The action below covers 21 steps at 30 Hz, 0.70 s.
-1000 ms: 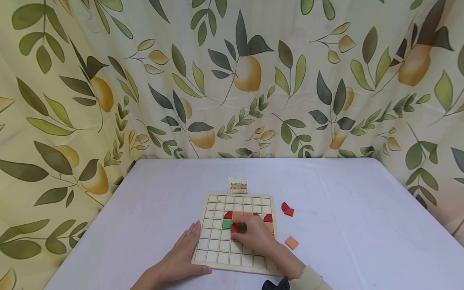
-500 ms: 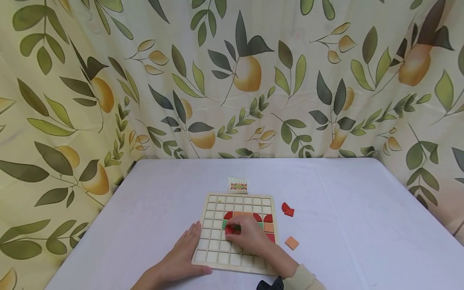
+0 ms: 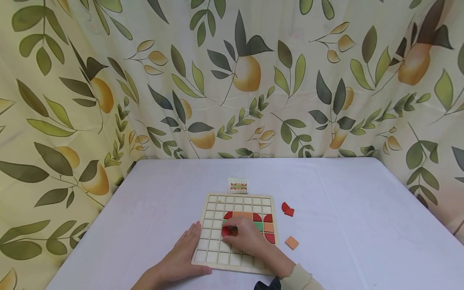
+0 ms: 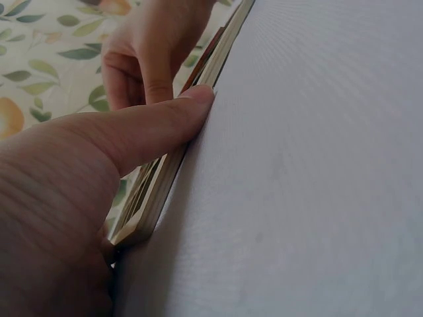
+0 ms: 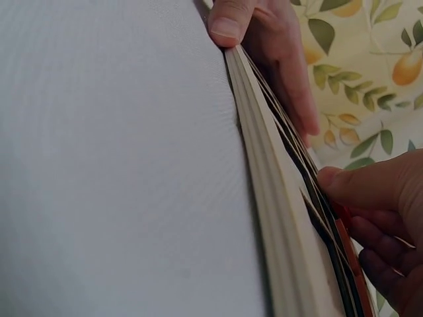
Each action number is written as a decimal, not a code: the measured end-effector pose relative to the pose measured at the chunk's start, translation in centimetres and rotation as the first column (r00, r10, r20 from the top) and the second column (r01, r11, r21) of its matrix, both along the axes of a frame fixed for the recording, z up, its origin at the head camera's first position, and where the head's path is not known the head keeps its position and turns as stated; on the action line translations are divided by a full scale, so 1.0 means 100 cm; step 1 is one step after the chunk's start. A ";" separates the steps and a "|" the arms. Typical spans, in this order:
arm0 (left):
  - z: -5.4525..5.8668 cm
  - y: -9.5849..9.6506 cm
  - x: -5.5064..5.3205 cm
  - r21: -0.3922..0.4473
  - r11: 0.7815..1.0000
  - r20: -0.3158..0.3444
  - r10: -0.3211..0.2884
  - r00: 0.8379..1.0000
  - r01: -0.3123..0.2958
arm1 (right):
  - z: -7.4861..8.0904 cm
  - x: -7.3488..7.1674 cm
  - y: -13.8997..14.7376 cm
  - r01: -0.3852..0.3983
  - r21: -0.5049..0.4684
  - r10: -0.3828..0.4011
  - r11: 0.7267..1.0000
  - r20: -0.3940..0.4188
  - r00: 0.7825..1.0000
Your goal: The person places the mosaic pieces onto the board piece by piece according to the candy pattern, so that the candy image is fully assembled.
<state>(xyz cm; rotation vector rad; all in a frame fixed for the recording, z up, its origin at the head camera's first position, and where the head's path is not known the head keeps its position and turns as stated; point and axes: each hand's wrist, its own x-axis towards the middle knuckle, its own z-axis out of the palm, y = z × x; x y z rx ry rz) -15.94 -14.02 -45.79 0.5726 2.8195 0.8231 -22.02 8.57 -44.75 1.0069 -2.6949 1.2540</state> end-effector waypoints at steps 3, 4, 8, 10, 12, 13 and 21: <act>0.000 0.000 0.000 -0.001 1.000 -0.002 -0.002 1.000 0.002 | 0.001 0.000 0.000 -0.013 0.004 0.013 1.000 0.013 1.000; -0.001 -0.001 0.000 -0.001 1.000 -0.004 -0.003 1.000 0.003 | 0.001 0.000 0.000 -0.019 0.005 0.019 1.000 0.015 1.000; -0.001 0.000 0.000 0.005 1.000 -0.007 -0.006 1.000 0.006 | 0.001 -0.001 0.003 -0.055 0.006 0.055 0.998 0.018 0.998; -0.001 0.000 0.000 0.007 1.000 -0.007 -0.005 1.000 0.005 | 0.001 -0.002 0.004 -0.072 0.011 0.072 0.997 0.018 0.997; -0.001 0.000 0.000 0.009 1.000 -0.004 -0.002 1.000 0.002 | 0.002 -0.003 0.005 -0.091 0.015 0.091 0.996 0.020 0.996; -0.001 0.000 0.000 0.009 1.000 -0.003 -0.002 1.000 0.002 | 0.002 -0.003 0.006 -0.099 0.020 0.098 0.995 0.021 0.995; 0.000 0.000 0.000 0.012 1.000 -0.001 -0.005 1.000 0.005 | 0.003 -0.005 0.009 -0.142 0.034 0.141 0.989 0.043 0.989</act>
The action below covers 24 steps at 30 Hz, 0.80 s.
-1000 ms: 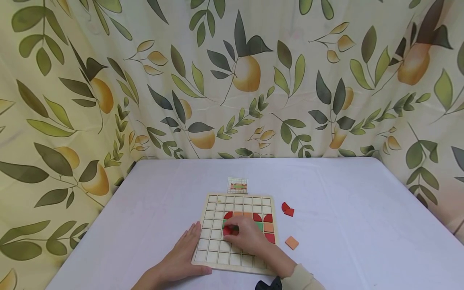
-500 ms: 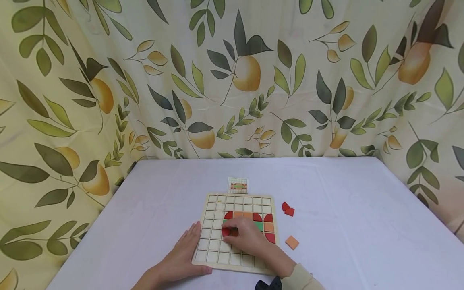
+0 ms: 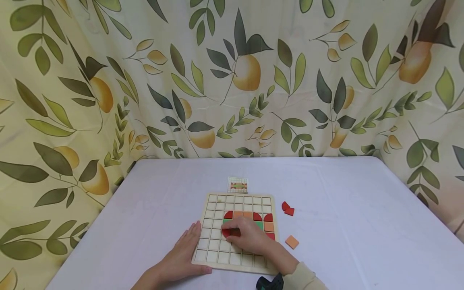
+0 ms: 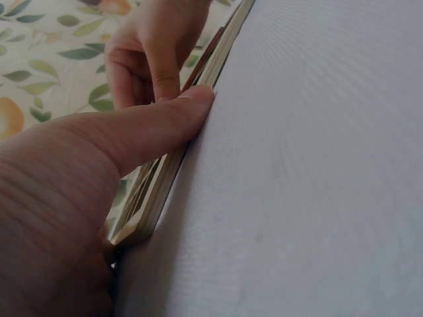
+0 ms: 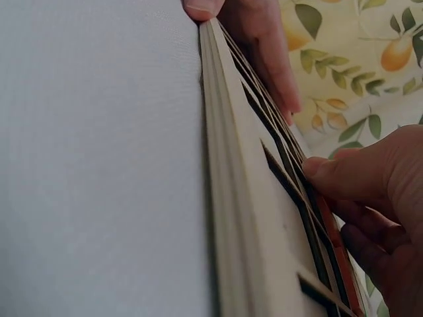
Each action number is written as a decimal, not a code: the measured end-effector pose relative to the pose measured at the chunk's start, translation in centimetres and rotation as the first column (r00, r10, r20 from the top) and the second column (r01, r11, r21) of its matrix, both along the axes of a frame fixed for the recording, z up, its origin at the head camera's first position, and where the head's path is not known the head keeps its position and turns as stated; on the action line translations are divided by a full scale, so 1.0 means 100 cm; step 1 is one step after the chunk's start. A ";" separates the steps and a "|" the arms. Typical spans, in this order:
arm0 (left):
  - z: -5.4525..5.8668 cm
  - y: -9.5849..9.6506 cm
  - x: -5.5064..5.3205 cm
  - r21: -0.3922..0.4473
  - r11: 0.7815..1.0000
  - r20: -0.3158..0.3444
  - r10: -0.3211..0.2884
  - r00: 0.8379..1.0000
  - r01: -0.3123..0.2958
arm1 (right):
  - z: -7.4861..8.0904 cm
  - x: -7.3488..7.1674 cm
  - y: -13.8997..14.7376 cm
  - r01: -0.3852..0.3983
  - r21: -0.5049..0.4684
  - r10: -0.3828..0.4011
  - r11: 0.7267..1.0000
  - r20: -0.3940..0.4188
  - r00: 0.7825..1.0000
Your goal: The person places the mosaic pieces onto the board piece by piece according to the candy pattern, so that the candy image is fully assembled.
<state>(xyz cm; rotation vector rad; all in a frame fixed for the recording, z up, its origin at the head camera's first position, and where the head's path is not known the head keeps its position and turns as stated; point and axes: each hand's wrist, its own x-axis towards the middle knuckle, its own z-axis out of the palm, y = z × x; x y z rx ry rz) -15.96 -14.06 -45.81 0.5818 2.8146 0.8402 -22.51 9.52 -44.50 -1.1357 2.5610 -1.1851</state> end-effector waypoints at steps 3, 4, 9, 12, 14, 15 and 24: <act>-0.001 0.000 0.000 0.001 1.000 0.001 0.000 1.000 0.000 | 0.000 0.000 0.000 -0.008 -0.005 0.008 1.000 -0.005 1.000; -0.001 -0.001 0.000 0.000 1.000 0.002 -0.001 1.000 0.001 | 0.000 0.000 0.000 -0.011 -0.006 0.011 1.000 -0.011 1.000; -0.002 -0.001 -0.001 -0.002 1.000 0.004 -0.002 1.000 0.002 | 0.000 0.000 0.001 -0.016 -0.026 0.016 1.000 -0.008 1.000; -0.003 -0.001 -0.001 -0.005 1.000 0.004 -0.002 1.000 0.002 | -0.001 0.001 0.001 -0.008 -0.033 0.008 0.999 0.000 1.000; -0.003 -0.001 -0.002 -0.008 1.000 0.001 -0.002 1.000 0.002 | -0.001 0.001 0.001 0.005 -0.033 -0.005 0.999 0.001 1.000; -0.003 -0.001 -0.002 -0.009 1.000 0.000 -0.002 1.000 0.002 | -0.001 0.001 0.001 0.011 -0.035 -0.011 0.999 -0.002 1.000; -0.002 0.000 -0.002 -0.015 1.000 0.000 0.003 1.000 -0.003 | -0.003 0.005 0.002 0.077 -0.059 -0.078 0.995 -0.010 0.997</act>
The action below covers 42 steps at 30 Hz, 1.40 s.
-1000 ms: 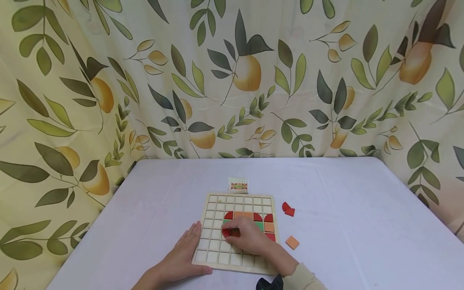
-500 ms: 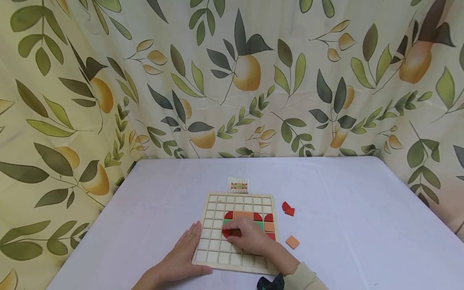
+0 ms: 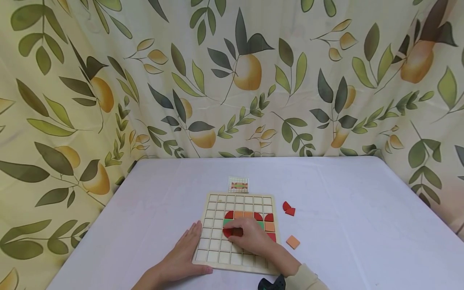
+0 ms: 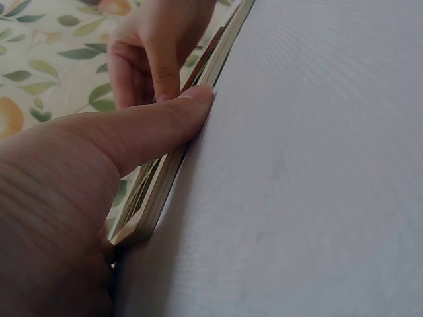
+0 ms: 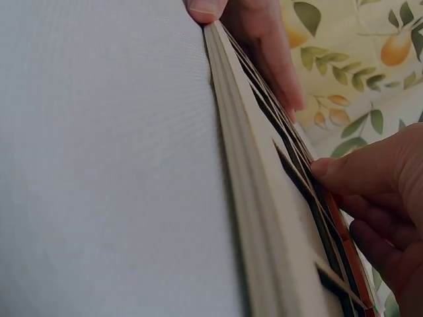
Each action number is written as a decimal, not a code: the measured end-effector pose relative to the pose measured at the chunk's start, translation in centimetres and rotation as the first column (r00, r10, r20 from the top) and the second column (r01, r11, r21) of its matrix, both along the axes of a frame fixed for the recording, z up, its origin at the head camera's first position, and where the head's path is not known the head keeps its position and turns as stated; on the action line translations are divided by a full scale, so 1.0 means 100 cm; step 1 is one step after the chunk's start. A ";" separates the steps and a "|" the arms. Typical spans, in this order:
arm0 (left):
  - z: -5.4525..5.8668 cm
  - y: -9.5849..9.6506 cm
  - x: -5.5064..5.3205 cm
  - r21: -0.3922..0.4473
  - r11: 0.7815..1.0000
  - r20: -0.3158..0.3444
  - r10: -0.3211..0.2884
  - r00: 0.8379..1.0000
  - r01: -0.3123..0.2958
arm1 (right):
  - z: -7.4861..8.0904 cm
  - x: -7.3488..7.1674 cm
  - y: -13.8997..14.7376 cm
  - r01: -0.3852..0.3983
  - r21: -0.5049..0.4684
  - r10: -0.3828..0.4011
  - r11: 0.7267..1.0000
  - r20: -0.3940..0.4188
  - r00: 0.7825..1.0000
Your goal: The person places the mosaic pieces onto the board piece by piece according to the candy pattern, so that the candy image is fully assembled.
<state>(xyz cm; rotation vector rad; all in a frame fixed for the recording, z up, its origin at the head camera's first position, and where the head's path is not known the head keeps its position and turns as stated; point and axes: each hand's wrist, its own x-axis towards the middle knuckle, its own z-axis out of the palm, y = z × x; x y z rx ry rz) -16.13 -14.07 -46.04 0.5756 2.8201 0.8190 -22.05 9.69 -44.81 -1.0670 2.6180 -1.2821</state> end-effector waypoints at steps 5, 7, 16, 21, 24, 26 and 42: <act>0.001 0.000 0.000 0.000 1.000 -0.004 -0.007 1.000 0.007 | 0.000 0.000 0.001 0.014 -0.005 -0.014 1.000 -0.020 1.000; 0.002 0.001 0.000 0.001 1.000 -0.003 -0.008 1.000 0.008 | 0.000 0.000 0.001 0.015 -0.010 -0.015 1.000 -0.023 1.000; 0.003 0.002 -0.001 0.011 1.000 0.005 -0.005 1.000 0.005 | 0.000 0.001 0.002 0.029 -0.002 -0.029 1.000 -0.018 0.999; 0.004 0.003 0.000 0.015 1.000 0.007 -0.001 1.000 0.000 | 0.001 0.002 0.002 0.022 -0.013 -0.022 1.000 -0.004 1.000; 0.005 0.003 0.000 0.017 1.000 0.009 0.002 1.000 -0.002 | 0.001 0.001 0.002 0.027 -0.017 -0.027 1.000 -0.004 1.000; 0.005 0.003 0.000 0.016 1.000 0.009 0.003 1.000 -0.003 | 0.001 0.002 0.002 0.029 -0.020 -0.029 0.999 -0.002 1.000; 0.002 0.001 0.001 0.013 1.000 0.015 0.012 1.000 -0.012 | 0.003 -0.005 0.026 0.140 0.006 -0.140 0.990 0.049 0.989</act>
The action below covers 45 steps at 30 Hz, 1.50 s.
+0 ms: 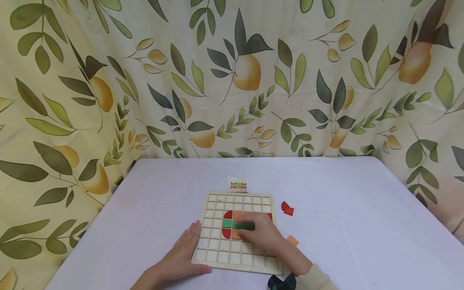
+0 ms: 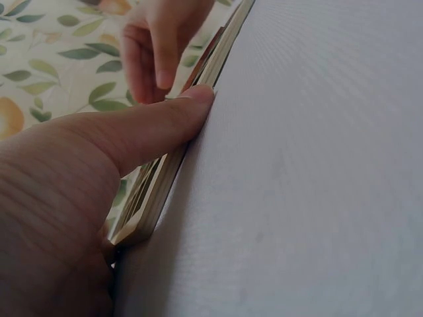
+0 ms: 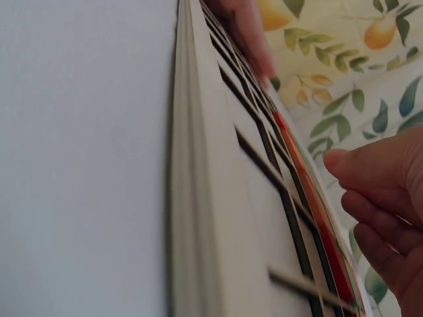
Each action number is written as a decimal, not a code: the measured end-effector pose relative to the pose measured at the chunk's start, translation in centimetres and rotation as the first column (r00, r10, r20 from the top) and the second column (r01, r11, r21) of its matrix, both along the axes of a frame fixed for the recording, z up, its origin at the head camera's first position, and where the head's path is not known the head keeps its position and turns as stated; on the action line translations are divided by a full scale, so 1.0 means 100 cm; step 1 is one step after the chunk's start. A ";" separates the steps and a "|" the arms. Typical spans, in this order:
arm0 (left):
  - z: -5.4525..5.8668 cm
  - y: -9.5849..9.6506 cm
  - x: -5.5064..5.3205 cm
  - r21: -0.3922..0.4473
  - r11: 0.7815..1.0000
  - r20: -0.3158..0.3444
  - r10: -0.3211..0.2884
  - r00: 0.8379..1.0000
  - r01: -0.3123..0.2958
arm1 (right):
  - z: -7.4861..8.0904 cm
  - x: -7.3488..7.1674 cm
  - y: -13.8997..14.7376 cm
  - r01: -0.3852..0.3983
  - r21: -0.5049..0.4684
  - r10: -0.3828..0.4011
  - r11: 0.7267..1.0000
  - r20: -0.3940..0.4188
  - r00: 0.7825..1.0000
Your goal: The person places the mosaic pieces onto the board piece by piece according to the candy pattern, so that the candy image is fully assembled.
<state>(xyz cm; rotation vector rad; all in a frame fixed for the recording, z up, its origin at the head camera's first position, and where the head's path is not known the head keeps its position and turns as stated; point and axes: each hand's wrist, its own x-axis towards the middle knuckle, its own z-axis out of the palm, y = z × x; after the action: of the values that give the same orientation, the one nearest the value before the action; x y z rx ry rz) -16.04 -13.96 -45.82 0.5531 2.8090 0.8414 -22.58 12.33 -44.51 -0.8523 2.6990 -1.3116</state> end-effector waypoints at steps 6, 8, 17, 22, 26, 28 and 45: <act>-0.002 -0.003 0.000 0.005 1.000 -0.025 0.000 1.000 0.000 | -0.002 -0.002 0.014 0.044 0.019 -0.043 0.999 -0.056 0.998; -0.003 -0.003 0.000 0.002 1.000 -0.029 -0.001 1.000 0.002 | -0.001 -0.002 0.018 0.064 0.020 -0.063 0.998 -0.057 0.996; -0.005 -0.001 0.000 -0.009 1.000 -0.047 -0.010 0.999 0.010 | 0.001 -0.006 0.039 0.170 0.001 -0.170 0.985 0.034 0.985; -0.005 -0.001 0.000 -0.009 1.000 -0.046 -0.010 0.999 0.009 | 0.001 -0.008 0.050 0.233 0.024 -0.234 0.972 0.017 0.972; -0.006 -0.001 -0.001 -0.011 1.000 -0.043 -0.003 0.999 0.002 | 0.003 -0.010 0.059 0.264 0.018 -0.265 0.964 0.016 0.964; -0.006 0.000 -0.001 -0.011 1.000 -0.041 0.000 0.999 0.000 | 0.003 -0.011 0.063 0.276 0.025 -0.276 0.961 0.012 0.961; -0.004 0.000 -0.001 0.006 1.000 -0.016 0.006 1.000 -0.006 | -0.004 -0.020 0.099 0.420 0.089 -0.417 0.903 -0.054 0.907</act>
<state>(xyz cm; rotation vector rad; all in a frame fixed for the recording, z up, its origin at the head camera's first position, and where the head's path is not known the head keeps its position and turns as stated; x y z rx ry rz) -16.12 -13.97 -46.26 0.5548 2.8249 0.8502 -24.60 22.21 -44.92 -0.2901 3.0597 -1.2100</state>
